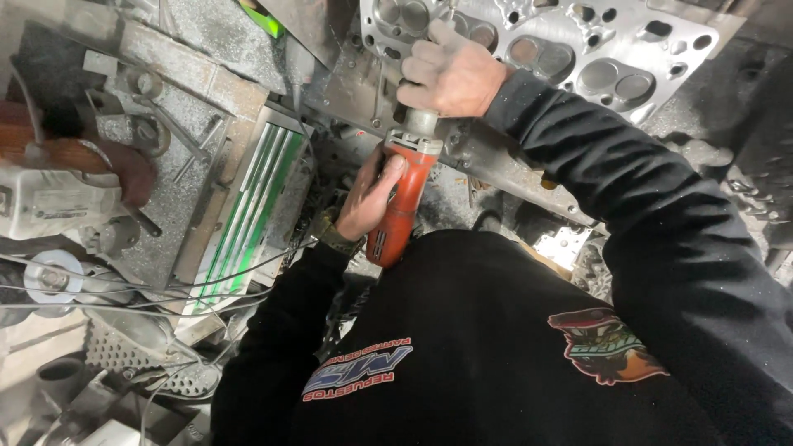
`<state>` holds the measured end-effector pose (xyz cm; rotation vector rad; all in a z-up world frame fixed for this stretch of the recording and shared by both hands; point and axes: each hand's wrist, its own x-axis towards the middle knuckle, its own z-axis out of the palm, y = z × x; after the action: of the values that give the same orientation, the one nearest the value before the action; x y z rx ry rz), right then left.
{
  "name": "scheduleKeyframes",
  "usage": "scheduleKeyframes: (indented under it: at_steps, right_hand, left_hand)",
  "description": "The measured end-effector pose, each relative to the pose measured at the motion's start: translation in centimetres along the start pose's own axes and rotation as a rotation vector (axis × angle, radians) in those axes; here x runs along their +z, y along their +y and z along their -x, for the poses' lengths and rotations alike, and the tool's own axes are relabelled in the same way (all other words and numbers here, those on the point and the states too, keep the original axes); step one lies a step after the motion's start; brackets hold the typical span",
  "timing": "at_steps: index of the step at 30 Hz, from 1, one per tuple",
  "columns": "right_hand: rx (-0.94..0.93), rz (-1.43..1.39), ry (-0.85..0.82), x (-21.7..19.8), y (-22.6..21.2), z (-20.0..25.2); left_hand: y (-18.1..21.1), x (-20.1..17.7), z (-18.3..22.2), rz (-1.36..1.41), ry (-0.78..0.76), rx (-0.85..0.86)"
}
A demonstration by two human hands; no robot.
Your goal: Grinding and cleaning the surface of an engine cylinder head using a power die grinder.
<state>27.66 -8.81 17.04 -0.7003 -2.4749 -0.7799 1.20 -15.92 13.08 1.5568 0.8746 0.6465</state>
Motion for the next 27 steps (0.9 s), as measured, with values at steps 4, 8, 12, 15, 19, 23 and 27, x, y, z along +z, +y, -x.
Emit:
scheduleKeyframes:
  at_steps: [4,8,12,15,19,23,27]
  right_hand:
    - [-0.026,-0.052,0.065,-0.3,0.0,-0.1]
    - [0.050,0.039,0.104,-0.4,-0.2,-0.1]
    - [0.076,0.079,0.099,0.1,-0.5,0.3]
    - [0.109,0.107,0.092,0.5,-0.5,0.2]
    - [0.074,0.089,0.071,-0.1,0.1,-0.4]
    - [0.068,0.103,0.056,0.1,-0.5,-0.1]
    - [0.076,0.125,0.092,0.5,-0.2,-0.2]
  left_hand:
    - [0.2,-0.3,0.0,-0.001,0.007,0.058]
    - [1.7,-3.2,-1.0,-0.207,-0.070,-0.054]
    - [3.7,-6.0,-3.1,-0.255,-0.264,0.007]
    - [4.2,-6.5,-3.3,-0.407,-0.270,-0.110]
    - [3.5,-6.6,-3.9,-0.372,-0.259,0.093]
    - [2.8,-7.0,-3.9,-0.240,-0.310,0.155]
    - [3.2,-8.0,-4.6,-0.272,-0.345,0.112]
